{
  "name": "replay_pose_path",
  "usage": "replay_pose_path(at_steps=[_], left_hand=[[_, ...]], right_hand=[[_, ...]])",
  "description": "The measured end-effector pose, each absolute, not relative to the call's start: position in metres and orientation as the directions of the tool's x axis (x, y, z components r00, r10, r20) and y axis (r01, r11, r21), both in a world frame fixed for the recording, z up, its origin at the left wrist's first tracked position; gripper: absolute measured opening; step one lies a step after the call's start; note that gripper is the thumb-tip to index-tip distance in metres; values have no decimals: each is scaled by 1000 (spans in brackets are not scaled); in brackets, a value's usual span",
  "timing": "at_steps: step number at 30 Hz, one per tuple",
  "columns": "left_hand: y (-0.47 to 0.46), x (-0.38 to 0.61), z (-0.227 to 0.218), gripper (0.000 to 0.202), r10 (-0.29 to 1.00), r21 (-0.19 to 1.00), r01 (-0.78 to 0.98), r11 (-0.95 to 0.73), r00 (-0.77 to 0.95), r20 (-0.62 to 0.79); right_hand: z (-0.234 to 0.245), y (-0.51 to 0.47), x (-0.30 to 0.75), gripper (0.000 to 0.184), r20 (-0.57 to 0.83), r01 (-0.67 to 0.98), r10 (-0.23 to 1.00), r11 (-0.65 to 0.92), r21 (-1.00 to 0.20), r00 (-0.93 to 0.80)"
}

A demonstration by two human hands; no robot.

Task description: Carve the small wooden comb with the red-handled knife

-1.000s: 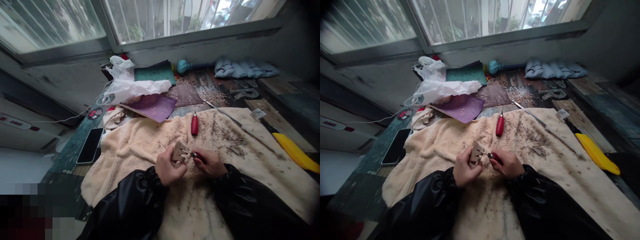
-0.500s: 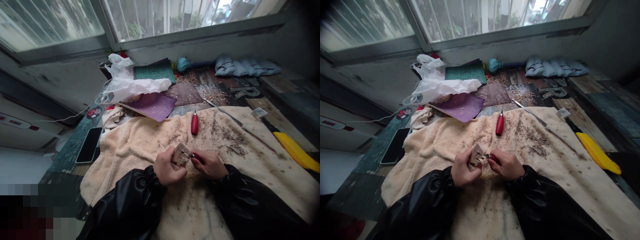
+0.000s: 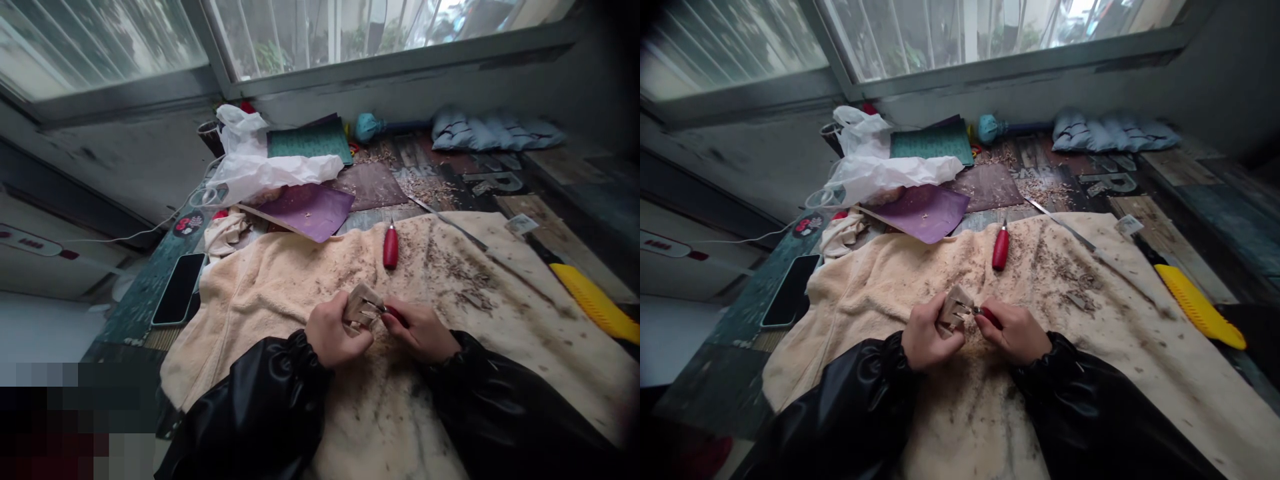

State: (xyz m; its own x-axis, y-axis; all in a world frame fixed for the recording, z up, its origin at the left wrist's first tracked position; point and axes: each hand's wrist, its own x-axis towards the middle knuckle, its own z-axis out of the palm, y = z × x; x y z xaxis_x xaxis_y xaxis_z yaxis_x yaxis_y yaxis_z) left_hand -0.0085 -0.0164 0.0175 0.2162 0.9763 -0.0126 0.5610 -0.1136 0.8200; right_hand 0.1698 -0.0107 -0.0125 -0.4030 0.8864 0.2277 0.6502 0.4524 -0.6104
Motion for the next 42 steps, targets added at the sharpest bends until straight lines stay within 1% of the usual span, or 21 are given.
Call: replay_pose_path(at_steps=[3,6,9,11,16,20,24,27,30,33,35,38,40,42], left_hand=[[-17,-9,16,18,977,817,565,-116,211,-7],[-18,-9,14,17,971,805,579,-128,237,-16],[-21,-8,12,18,965,794,590,-144,261,-19],[-22,-7,12,18,967,780,607,-150,253,-11],[-20,-5,13,16,985,743,659,-117,175,0],[-17,-6,15,16,989,732,674,-103,148,3],[-15,-7,15,16,991,695,712,-96,132,2],[-15,-9,14,16,989,650,754,-101,144,-13],[-14,-10,11,16,985,624,772,-118,173,-28],[-14,-12,8,17,981,608,781,-141,191,-19],[-14,-12,7,17,979,602,782,-160,205,-6],[-15,-12,6,17,973,618,764,-186,232,5],[-15,-12,7,17,970,636,748,-192,242,9],[-14,-12,8,16,972,650,737,-186,233,15]], right_hand=[[-9,-11,171,38,152,648,894,415,-639,-422],[-6,-10,174,38,77,621,874,400,-674,-479],[-6,-8,178,37,53,576,835,422,-700,-547],[-8,-9,180,37,87,574,830,453,-682,-551],[-14,-11,181,37,270,656,856,512,-555,-441],[-14,-10,180,38,279,720,861,508,-472,-425],[-12,-10,177,46,213,776,900,436,-456,-381],[-9,-10,177,49,66,795,923,360,-488,-378],[-6,-10,178,46,-101,805,917,281,-522,-386],[-2,-8,178,43,-190,789,891,245,-563,-412],[0,-8,179,42,-208,763,873,244,-598,-442],[0,-7,181,41,-199,721,846,272,-638,-495],[-2,-8,181,42,-163,703,844,301,-644,-511],[-6,-10,182,44,-101,709,870,321,-628,-483]])
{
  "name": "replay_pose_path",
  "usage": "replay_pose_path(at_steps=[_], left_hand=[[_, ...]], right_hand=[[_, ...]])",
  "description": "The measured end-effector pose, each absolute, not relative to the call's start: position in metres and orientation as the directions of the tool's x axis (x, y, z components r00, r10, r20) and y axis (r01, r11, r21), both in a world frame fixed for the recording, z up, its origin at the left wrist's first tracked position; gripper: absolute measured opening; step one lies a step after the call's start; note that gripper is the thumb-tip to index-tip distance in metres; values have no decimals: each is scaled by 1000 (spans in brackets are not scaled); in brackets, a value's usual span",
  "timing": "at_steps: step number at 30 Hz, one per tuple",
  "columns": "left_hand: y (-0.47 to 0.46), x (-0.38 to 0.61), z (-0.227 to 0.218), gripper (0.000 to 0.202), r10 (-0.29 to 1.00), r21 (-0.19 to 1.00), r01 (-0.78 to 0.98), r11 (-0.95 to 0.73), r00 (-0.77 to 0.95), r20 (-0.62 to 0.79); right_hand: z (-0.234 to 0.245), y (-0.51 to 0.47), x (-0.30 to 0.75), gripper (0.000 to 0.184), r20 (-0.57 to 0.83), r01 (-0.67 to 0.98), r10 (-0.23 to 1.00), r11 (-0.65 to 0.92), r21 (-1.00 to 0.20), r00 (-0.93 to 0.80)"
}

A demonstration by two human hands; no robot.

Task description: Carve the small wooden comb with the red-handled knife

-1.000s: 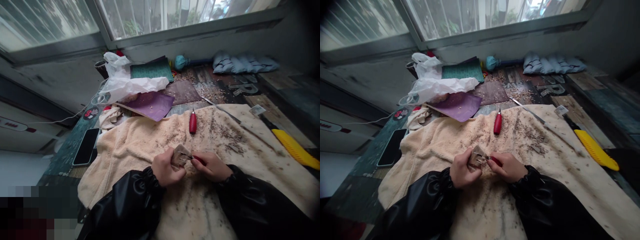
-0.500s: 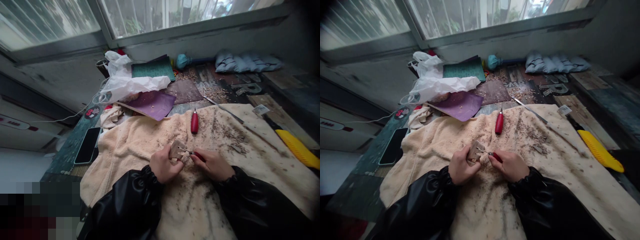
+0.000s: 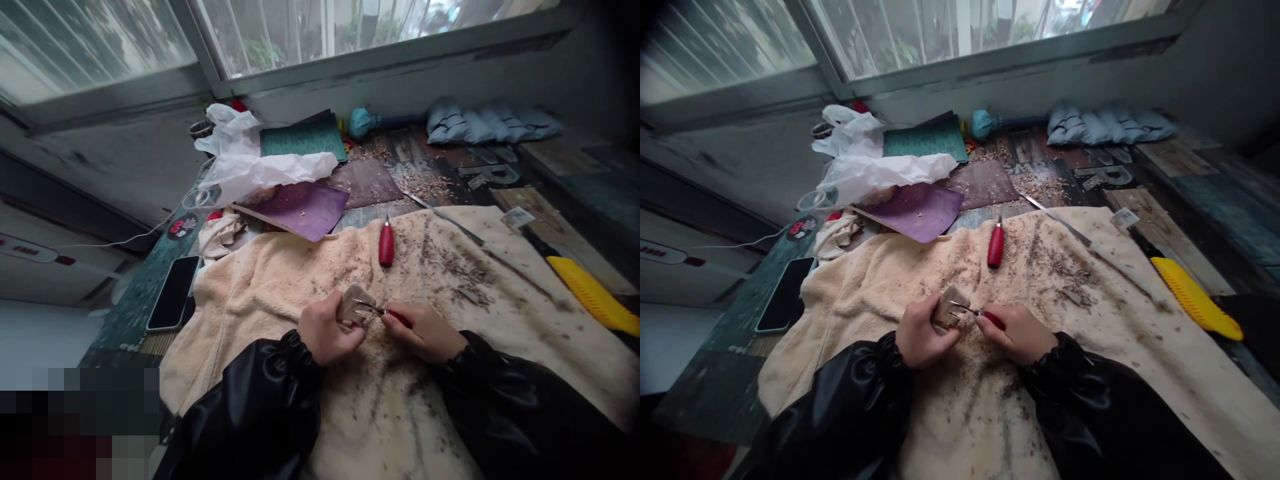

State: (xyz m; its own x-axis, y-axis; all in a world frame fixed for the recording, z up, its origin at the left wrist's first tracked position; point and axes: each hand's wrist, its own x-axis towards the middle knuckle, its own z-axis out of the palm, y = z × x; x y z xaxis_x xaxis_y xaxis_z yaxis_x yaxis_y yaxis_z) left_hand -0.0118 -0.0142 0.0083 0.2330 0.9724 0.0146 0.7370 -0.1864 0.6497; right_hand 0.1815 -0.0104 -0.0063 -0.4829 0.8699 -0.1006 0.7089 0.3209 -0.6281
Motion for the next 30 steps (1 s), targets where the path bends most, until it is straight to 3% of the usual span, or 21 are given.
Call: replay_pose_path(at_steps=[7,16,24,30], left_hand=[[-11,-12,9,16,987,676,725,-132,159,22],[-13,-14,6,24,961,692,682,-236,268,64],[-13,-11,9,19,974,644,734,-216,209,87],[-13,-12,9,20,973,684,705,-187,227,33]], right_hand=[[-13,-16,175,49,40,820,940,315,-478,-338],[-1,-10,182,41,-138,717,859,312,-623,-494],[-10,-12,183,42,116,738,895,423,-525,-431],[-7,-8,182,45,40,760,890,410,-504,-453]])
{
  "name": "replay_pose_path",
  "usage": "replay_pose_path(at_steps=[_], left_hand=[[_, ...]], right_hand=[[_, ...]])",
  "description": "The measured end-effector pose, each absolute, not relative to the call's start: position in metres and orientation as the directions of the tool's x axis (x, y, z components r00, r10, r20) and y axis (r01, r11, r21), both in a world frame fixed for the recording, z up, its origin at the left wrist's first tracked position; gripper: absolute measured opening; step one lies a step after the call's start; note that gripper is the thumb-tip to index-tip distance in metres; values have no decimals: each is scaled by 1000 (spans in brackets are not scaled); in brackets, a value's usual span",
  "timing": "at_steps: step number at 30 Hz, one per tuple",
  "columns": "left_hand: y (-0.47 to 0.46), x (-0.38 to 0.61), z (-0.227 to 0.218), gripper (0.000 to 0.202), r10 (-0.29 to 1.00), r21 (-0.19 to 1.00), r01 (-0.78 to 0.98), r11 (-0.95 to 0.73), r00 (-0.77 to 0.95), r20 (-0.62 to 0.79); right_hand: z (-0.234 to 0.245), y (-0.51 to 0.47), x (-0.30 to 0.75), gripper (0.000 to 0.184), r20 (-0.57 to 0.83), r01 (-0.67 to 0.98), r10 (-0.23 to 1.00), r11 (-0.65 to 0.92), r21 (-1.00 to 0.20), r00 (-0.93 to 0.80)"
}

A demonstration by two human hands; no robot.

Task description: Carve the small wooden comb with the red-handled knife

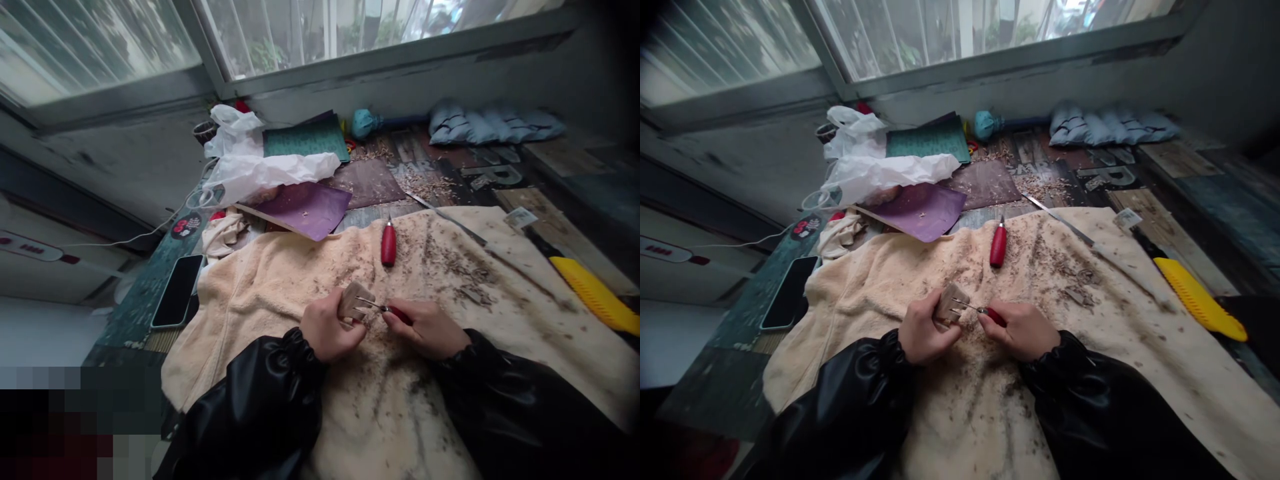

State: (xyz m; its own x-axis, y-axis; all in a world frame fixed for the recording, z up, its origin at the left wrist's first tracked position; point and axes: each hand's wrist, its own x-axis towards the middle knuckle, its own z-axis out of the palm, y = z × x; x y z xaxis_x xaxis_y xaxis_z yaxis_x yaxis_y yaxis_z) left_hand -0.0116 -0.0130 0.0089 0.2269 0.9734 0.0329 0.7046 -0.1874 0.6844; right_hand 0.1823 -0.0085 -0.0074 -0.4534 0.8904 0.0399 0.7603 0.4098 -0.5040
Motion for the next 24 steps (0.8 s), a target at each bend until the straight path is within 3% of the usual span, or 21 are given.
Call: replay_pose_path(at_steps=[4,11,18,24], left_hand=[[-13,-12,8,18,976,695,702,-155,216,0],[-10,-11,7,14,983,677,726,-122,182,-18],[-9,-10,9,15,985,669,735,-111,171,-24],[-9,-11,7,15,982,663,737,-131,191,-18]], right_hand=[[-10,-9,179,46,15,798,906,381,-467,-423],[-22,-15,174,50,189,880,930,362,-308,-316],[-14,-9,180,54,7,818,931,324,-475,-365],[-9,-7,180,49,-63,814,920,307,-493,-386]])
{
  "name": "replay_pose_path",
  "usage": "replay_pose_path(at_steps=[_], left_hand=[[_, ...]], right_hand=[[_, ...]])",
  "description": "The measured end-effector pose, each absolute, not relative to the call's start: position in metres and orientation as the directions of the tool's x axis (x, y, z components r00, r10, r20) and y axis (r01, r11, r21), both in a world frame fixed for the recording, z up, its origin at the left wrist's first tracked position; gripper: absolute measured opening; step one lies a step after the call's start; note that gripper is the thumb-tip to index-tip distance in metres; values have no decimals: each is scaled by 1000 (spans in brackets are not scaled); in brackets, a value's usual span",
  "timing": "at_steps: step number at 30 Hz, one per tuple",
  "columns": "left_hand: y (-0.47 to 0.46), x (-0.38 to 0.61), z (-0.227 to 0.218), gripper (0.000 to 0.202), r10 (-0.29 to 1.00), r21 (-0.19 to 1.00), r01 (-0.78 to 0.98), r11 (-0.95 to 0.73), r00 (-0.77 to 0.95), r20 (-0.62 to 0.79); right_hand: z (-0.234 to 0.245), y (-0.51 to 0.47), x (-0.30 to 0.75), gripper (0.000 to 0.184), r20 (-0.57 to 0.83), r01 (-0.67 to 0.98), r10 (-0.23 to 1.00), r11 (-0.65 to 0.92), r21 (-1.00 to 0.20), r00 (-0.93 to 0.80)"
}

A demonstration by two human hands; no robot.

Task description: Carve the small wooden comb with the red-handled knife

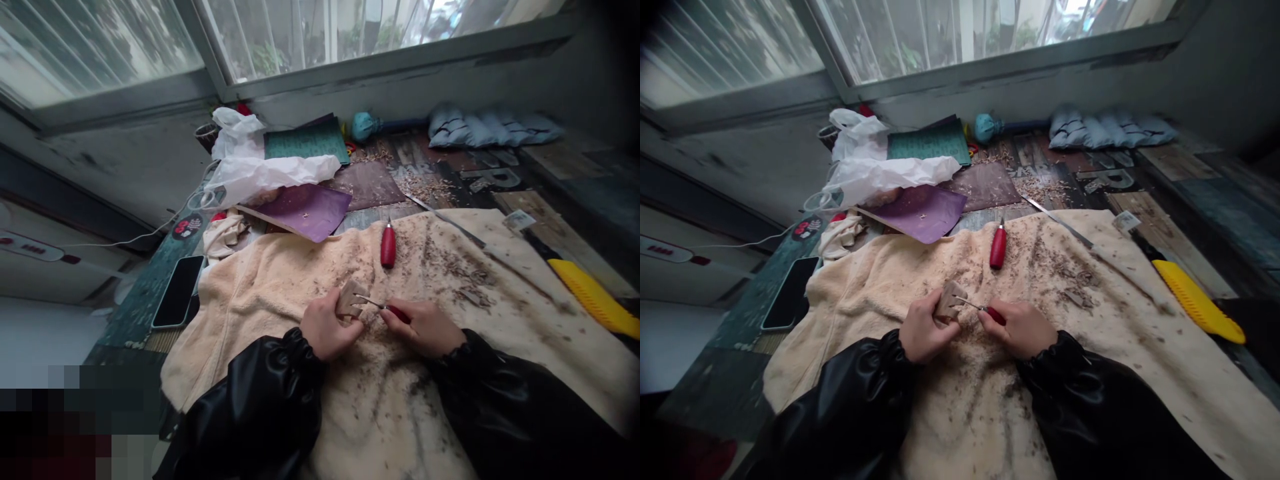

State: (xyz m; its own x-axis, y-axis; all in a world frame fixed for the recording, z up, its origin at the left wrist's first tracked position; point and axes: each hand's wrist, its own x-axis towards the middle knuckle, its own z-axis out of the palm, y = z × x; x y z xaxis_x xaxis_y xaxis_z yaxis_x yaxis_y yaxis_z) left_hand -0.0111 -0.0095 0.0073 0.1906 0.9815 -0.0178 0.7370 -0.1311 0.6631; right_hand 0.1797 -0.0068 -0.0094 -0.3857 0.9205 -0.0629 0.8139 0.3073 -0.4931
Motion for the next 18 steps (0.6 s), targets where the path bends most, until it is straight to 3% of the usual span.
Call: replay_pose_path(at_steps=[11,14,18], left_hand=[[-11,-9,9,12,970,724,682,-106,230,-75],[-11,-8,9,12,975,707,700,-98,212,-75],[-10,-9,9,13,980,693,714,-101,190,-53]], right_hand=[[-25,-16,173,47,128,870,937,350,-346,-326],[-23,-14,174,47,132,851,937,348,-394,-323],[-18,-11,178,47,31,820,941,309,-483,-336]])
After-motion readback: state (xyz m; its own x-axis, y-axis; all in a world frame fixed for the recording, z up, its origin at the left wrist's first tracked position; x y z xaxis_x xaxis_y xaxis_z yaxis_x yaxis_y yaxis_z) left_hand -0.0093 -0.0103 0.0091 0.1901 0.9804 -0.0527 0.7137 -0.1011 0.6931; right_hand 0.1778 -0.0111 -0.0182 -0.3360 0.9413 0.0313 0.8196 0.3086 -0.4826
